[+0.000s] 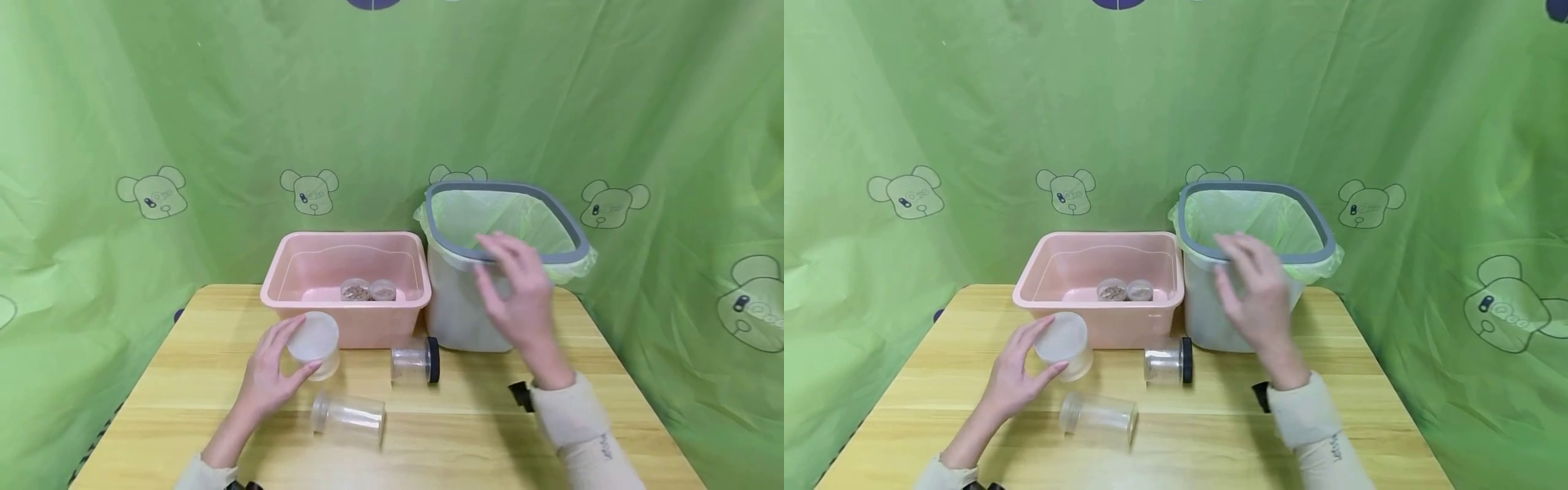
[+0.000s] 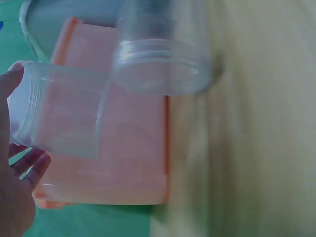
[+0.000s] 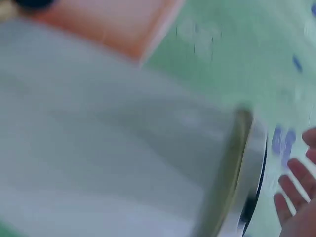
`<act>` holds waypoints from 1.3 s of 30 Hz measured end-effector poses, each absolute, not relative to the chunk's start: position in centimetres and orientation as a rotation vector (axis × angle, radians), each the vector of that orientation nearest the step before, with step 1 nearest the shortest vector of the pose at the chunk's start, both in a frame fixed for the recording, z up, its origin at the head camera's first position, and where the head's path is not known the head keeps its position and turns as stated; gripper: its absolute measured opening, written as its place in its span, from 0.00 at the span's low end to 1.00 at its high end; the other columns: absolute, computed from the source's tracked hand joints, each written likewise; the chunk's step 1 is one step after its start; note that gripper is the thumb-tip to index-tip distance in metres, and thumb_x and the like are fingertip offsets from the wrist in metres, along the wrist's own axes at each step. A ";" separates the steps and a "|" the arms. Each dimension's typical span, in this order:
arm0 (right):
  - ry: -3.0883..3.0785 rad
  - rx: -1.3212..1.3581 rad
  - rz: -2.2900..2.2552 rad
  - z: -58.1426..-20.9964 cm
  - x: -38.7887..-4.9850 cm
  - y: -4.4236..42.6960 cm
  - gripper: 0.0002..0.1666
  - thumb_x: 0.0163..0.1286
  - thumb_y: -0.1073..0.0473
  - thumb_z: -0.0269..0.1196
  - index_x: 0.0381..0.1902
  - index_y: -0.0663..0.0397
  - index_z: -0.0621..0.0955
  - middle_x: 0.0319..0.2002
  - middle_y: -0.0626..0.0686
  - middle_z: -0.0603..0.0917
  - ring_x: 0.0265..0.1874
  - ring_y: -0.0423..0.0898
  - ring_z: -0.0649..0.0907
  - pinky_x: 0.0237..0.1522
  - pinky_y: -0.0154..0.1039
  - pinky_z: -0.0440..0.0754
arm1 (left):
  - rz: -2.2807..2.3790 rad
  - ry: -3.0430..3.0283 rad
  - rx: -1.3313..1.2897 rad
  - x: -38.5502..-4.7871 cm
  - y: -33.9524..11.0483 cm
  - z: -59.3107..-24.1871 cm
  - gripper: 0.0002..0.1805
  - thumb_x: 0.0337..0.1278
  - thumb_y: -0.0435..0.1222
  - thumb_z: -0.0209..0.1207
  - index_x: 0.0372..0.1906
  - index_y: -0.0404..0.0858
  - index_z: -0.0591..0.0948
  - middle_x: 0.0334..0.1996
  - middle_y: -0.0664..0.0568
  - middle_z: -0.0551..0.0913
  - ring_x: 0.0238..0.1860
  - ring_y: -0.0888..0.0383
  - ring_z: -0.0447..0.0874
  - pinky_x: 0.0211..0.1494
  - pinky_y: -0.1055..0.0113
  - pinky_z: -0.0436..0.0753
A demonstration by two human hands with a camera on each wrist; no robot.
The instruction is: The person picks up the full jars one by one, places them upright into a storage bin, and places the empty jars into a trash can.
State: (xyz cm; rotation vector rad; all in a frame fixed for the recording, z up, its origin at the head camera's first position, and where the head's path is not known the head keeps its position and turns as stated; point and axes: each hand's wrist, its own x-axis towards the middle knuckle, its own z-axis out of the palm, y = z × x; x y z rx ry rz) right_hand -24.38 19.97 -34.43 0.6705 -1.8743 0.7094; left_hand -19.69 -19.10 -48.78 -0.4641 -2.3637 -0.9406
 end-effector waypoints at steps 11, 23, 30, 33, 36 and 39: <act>-2.119 0.073 0.791 -34.7 -25.8 28.4 0.32 0.77 0.44 0.56 0.73 0.49 0.74 0.72 0.65 0.75 0.75 0.65 0.69 0.82 0.62 0.50 | -0.951 -2.183 -0.652 -19.7 -18.1 -43.1 0.47 0.45 0.48 0.76 0.73 0.43 0.73 0.69 0.45 0.76 0.66 0.43 0.77 0.64 0.39 0.81; -2.094 -0.001 1.014 -35.7 -26.3 29.5 0.32 0.72 0.47 0.60 0.73 0.42 0.75 0.75 0.62 0.71 0.76 0.62 0.66 0.77 0.71 0.54 | -1.105 -2.000 -0.863 -24.9 -10.5 -33.1 0.45 0.56 0.57 0.68 0.74 0.39 0.71 0.69 0.42 0.75 0.66 0.44 0.77 0.67 0.42 0.80; -2.097 -0.007 1.045 -35.7 -26.4 29.2 0.32 0.72 0.48 0.62 0.73 0.40 0.75 0.75 0.61 0.71 0.77 0.60 0.66 0.77 0.69 0.55 | -1.247 -1.985 -0.882 -27.8 -5.1 -28.8 0.44 0.56 0.44 0.73 0.76 0.39 0.69 0.71 0.44 0.73 0.67 0.50 0.75 0.70 0.54 0.79; -2.083 -0.005 1.052 -35.7 -26.4 29.2 0.32 0.72 0.49 0.62 0.73 0.41 0.76 0.75 0.61 0.72 0.77 0.59 0.66 0.77 0.69 0.55 | -1.271 -1.979 -0.887 -28.9 -2.8 -27.8 0.44 0.56 0.45 0.73 0.77 0.41 0.68 0.71 0.45 0.72 0.67 0.52 0.74 0.70 0.59 0.79; -2.090 -0.012 1.063 -35.7 -26.4 29.1 0.32 0.72 0.49 0.62 0.73 0.40 0.75 0.75 0.60 0.72 0.77 0.58 0.65 0.78 0.68 0.55 | -1.280 -1.995 -0.881 -29.8 -1.1 -27.6 0.44 0.57 0.47 0.73 0.77 0.44 0.68 0.71 0.47 0.72 0.66 0.55 0.75 0.66 0.64 0.80; -2.111 -0.021 1.073 -35.7 -26.4 28.8 0.32 0.73 0.48 0.62 0.74 0.39 0.74 0.76 0.58 0.71 0.78 0.57 0.64 0.78 0.67 0.54 | -1.294 -2.031 -0.851 -30.7 0.1 -28.1 0.44 0.57 0.48 0.73 0.77 0.46 0.68 0.71 0.49 0.73 0.63 0.56 0.76 0.63 0.66 0.81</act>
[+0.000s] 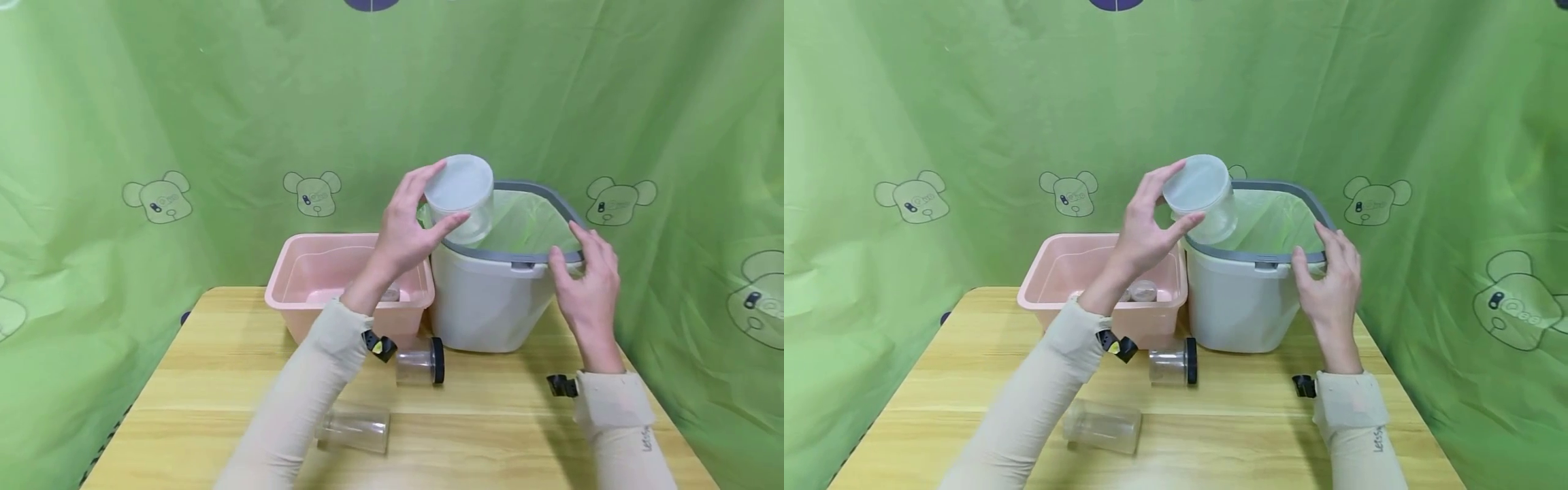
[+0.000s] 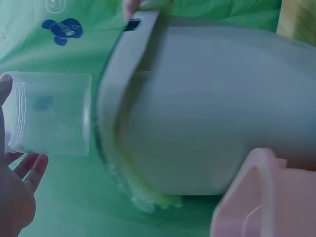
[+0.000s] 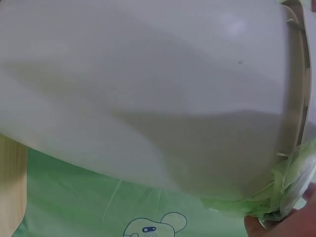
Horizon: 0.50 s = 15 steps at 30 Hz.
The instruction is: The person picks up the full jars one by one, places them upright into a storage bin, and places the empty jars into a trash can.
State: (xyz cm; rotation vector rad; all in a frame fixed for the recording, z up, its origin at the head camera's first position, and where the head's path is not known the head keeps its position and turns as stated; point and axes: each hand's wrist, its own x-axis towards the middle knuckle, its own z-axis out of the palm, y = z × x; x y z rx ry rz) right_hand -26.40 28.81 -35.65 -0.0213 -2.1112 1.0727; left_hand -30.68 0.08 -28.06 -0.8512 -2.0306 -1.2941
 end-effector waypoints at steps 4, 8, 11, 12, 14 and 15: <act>-2.126 -0.021 1.071 -35.5 -26.4 28.7 0.32 0.73 0.48 0.61 0.74 0.38 0.74 0.76 0.58 0.70 0.78 0.56 0.64 0.78 0.67 0.54 | -1.343 -2.077 -0.813 -31.7 1.2 -29.0 0.43 0.58 0.48 0.73 0.77 0.46 0.68 0.71 0.49 0.72 0.61 0.56 0.78 0.62 0.64 0.82; -2.112 -0.016 1.075 -35.6 -26.4 28.7 0.31 0.73 0.48 0.62 0.73 0.40 0.75 0.75 0.59 0.71 0.77 0.57 0.64 0.78 0.67 0.54 | -1.337 -2.162 -0.797 -32.5 2.1 -30.1 0.42 0.60 0.51 0.71 0.77 0.49 0.68 0.72 0.51 0.71 0.62 0.57 0.77 0.64 0.62 0.82; -2.112 -0.019 1.077 -35.7 -26.3 28.8 0.31 0.73 0.48 0.62 0.73 0.40 0.75 0.75 0.59 0.71 0.77 0.56 0.64 0.78 0.66 0.54 | -1.302 -2.228 -0.783 -32.9 2.6 -30.9 0.41 0.61 0.54 0.70 0.77 0.51 0.69 0.72 0.52 0.71 0.64 0.57 0.75 0.66 0.60 0.80; -2.116 -0.021 1.076 -35.7 -26.3 28.8 0.31 0.73 0.48 0.61 0.73 0.40 0.75 0.75 0.59 0.71 0.77 0.56 0.64 0.78 0.67 0.54 | -1.295 -2.249 -0.777 -33.0 2.7 -31.2 0.41 0.61 0.55 0.69 0.77 0.51 0.69 0.72 0.52 0.71 0.65 0.56 0.75 0.67 0.59 0.80; -2.128 -0.026 1.077 -35.7 -26.3 28.8 0.31 0.74 0.48 0.61 0.74 0.39 0.74 0.76 0.58 0.70 0.78 0.56 0.63 0.78 0.67 0.54 | -1.288 -2.284 -0.769 -33.1 2.8 -31.8 0.41 0.61 0.55 0.69 0.77 0.51 0.69 0.72 0.52 0.72 0.66 0.55 0.75 0.69 0.56 0.79; -2.135 -0.029 1.079 -35.7 -26.3 28.8 0.31 0.74 0.48 0.61 0.74 0.39 0.74 0.76 0.58 0.70 0.78 0.55 0.63 0.78 0.68 0.53 | -1.277 -2.303 -0.768 -33.2 2.9 -32.1 0.41 0.61 0.55 0.69 0.76 0.51 0.69 0.72 0.51 0.72 0.67 0.54 0.74 0.70 0.55 0.78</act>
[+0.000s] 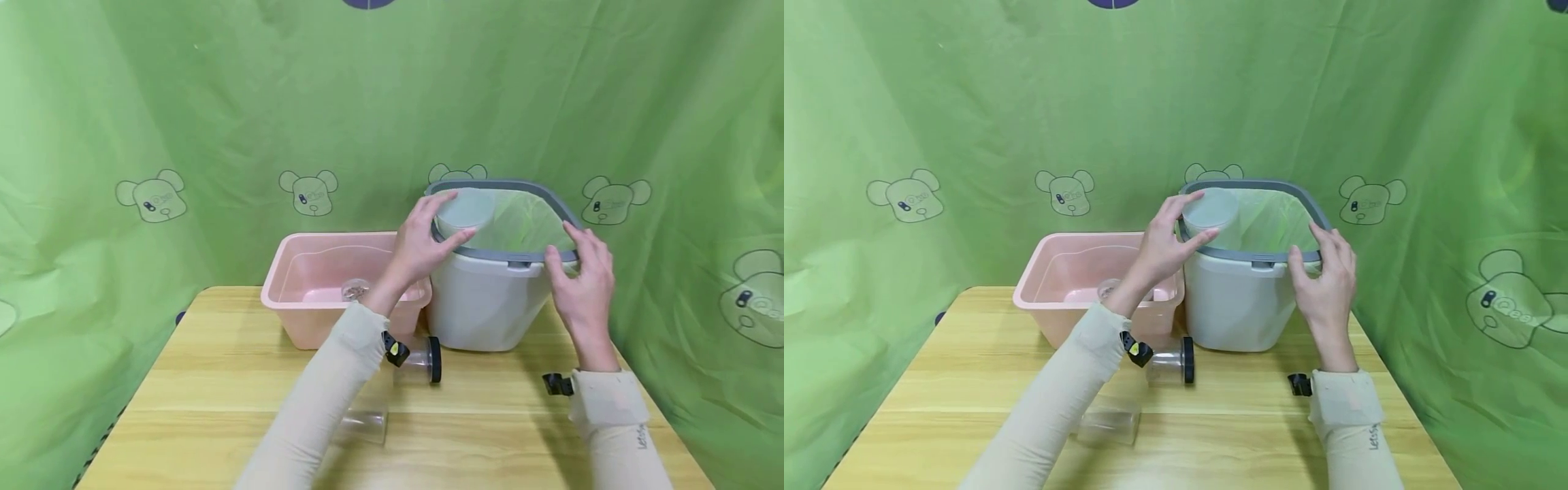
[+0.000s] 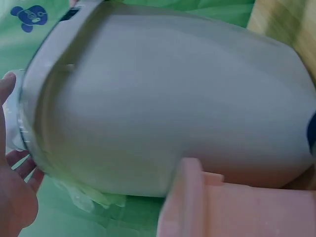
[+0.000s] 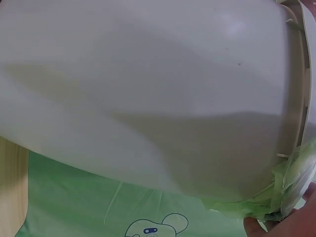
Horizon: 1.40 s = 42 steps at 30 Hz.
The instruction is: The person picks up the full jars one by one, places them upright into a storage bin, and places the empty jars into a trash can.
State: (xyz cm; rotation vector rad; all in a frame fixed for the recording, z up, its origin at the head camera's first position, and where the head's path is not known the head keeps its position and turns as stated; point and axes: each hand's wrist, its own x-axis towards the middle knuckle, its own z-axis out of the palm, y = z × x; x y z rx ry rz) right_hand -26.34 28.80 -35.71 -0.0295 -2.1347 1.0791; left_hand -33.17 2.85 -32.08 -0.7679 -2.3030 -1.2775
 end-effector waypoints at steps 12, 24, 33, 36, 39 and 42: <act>-2.112 -0.010 1.080 -35.8 -26.4 28.7 0.30 0.73 0.51 0.62 0.72 0.43 0.77 0.74 0.60 0.72 0.78 0.56 0.64 0.78 0.67 0.54 | -1.259 -2.360 -0.799 -33.3 3.1 -33.7 0.39 0.64 0.56 0.66 0.76 0.49 0.69 0.72 0.50 0.71 0.71 0.51 0.69 0.74 0.47 0.73; -2.127 -0.007 1.084 -35.9 -26.4 27.9 0.31 0.73 0.49 0.62 0.72 0.42 0.76 0.74 0.60 0.71 0.78 0.55 0.63 0.78 0.66 0.56 | -1.233 -2.391 -0.821 -33.0 2.2 -34.0 0.39 0.66 0.57 0.62 0.79 0.58 0.65 0.76 0.52 0.66 0.77 0.51 0.62 0.76 0.37 0.68; -2.107 -0.006 1.088 -35.9 -26.6 28.1 0.30 0.72 0.50 0.62 0.71 0.43 0.78 0.73 0.60 0.72 0.77 0.55 0.64 0.78 0.65 0.55 | -1.248 -2.390 -0.920 -32.1 1.1 -33.8 0.41 0.66 0.55 0.64 0.81 0.54 0.63 0.79 0.52 0.62 0.79 0.50 0.60 0.78 0.38 0.65; -2.112 -0.006 1.086 -35.8 -26.7 28.1 0.30 0.72 0.49 0.62 0.71 0.43 0.77 0.73 0.61 0.72 0.78 0.55 0.64 0.78 0.65 0.55 | -1.247 -2.388 -0.946 -31.1 0.1 -33.8 0.41 0.66 0.53 0.65 0.81 0.55 0.63 0.80 0.54 0.61 0.80 0.51 0.58 0.79 0.38 0.63; -2.117 -0.005 1.085 -35.7 -26.7 28.1 0.30 0.72 0.49 0.61 0.71 0.43 0.77 0.73 0.61 0.72 0.78 0.55 0.64 0.78 0.66 0.55 | -1.216 -2.386 -0.970 -30.0 -1.1 -34.1 0.41 0.66 0.53 0.65 0.81 0.55 0.63 0.80 0.55 0.62 0.80 0.52 0.58 0.80 0.38 0.62; -2.119 -0.003 1.082 -35.6 -26.6 28.2 0.30 0.73 0.50 0.61 0.71 0.44 0.77 0.73 0.61 0.72 0.78 0.55 0.64 0.78 0.65 0.54 | -1.133 -2.383 -0.997 -28.8 -2.4 -34.8 0.41 0.66 0.53 0.65 0.80 0.55 0.63 0.80 0.57 0.62 0.80 0.52 0.59 0.80 0.39 0.63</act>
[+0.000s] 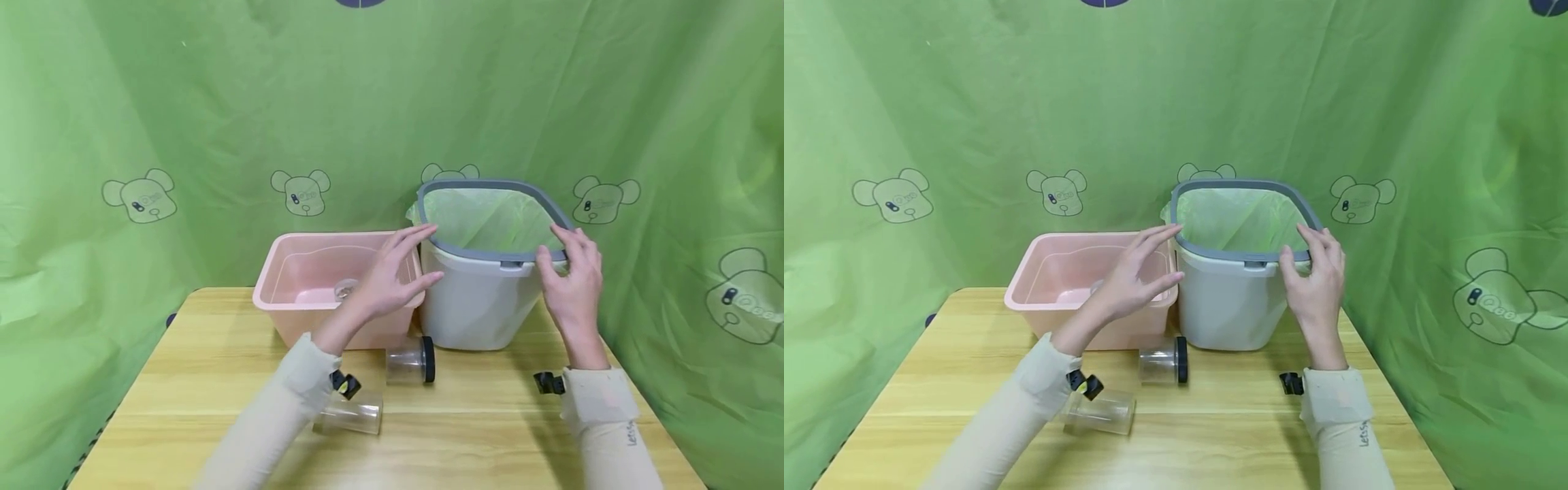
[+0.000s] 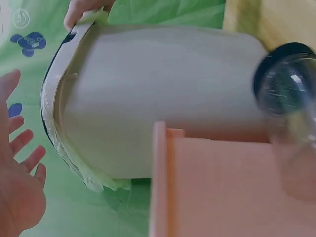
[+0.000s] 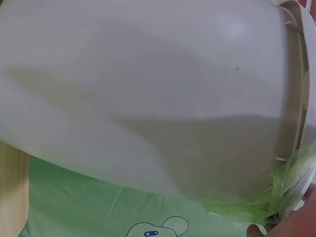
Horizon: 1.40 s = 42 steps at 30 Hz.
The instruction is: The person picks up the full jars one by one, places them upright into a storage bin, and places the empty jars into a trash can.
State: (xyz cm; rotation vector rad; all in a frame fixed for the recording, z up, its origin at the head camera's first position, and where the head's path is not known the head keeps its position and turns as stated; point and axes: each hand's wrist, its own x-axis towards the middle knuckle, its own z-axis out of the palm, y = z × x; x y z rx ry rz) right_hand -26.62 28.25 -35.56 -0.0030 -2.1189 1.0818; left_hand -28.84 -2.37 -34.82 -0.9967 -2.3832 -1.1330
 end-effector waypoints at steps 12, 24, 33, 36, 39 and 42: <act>-2.128 -0.001 1.073 -35.5 -26.8 28.3 0.29 0.73 0.51 0.60 0.71 0.44 0.78 0.71 0.61 0.74 0.78 0.54 0.63 0.79 0.65 0.53 | -0.865 -2.380 -1.104 -24.3 -6.6 -40.5 0.40 0.62 0.55 0.66 0.77 0.50 0.69 0.77 0.56 0.69 0.76 0.53 0.67 0.78 0.48 0.69; -2.130 0.014 1.057 -35.4 -26.6 28.3 0.29 0.72 0.50 0.60 0.70 0.45 0.78 0.70 0.61 0.75 0.78 0.54 0.63 0.78 0.65 0.55 | -0.607 -2.750 -1.278 -20.4 -9.9 -47.0 0.46 0.60 0.66 0.62 0.80 0.56 0.63 0.77 0.55 0.70 0.75 0.51 0.69 0.76 0.43 0.71; -2.120 0.008 1.078 -35.4 -26.4 28.4 0.28 0.73 0.51 0.61 0.70 0.45 0.78 0.70 0.60 0.75 0.79 0.53 0.62 0.80 0.63 0.52 | -0.433 -2.939 -1.298 -19.0 -12.2 -50.5 0.49 0.51 0.55 0.74 0.78 0.58 0.66 0.69 0.59 0.78 0.66 0.55 0.79 0.69 0.47 0.79; -2.122 -0.002 1.077 -35.4 -26.4 28.5 0.28 0.74 0.51 0.60 0.70 0.45 0.78 0.70 0.60 0.74 0.79 0.52 0.62 0.80 0.62 0.52 | -0.404 -2.954 -1.283 -18.9 -12.1 -50.8 0.45 0.52 0.53 0.74 0.77 0.58 0.69 0.66 0.60 0.80 0.63 0.56 0.81 0.66 0.50 0.82; -2.137 -0.002 1.070 -35.4 -26.5 28.4 0.28 0.74 0.51 0.60 0.71 0.44 0.78 0.71 0.60 0.74 0.79 0.53 0.62 0.80 0.63 0.52 | -0.389 -2.953 -1.272 -18.8 -12.1 -50.9 0.44 0.53 0.54 0.73 0.76 0.57 0.70 0.65 0.59 0.81 0.63 0.56 0.81 0.66 0.50 0.82; -2.148 0.003 1.068 -35.5 -26.5 28.3 0.29 0.74 0.50 0.60 0.71 0.43 0.77 0.71 0.60 0.74 0.79 0.53 0.62 0.79 0.64 0.52 | -0.383 -2.946 -1.269 -18.8 -12.0 -50.8 0.43 0.54 0.54 0.73 0.76 0.56 0.71 0.65 0.59 0.81 0.63 0.56 0.81 0.66 0.50 0.82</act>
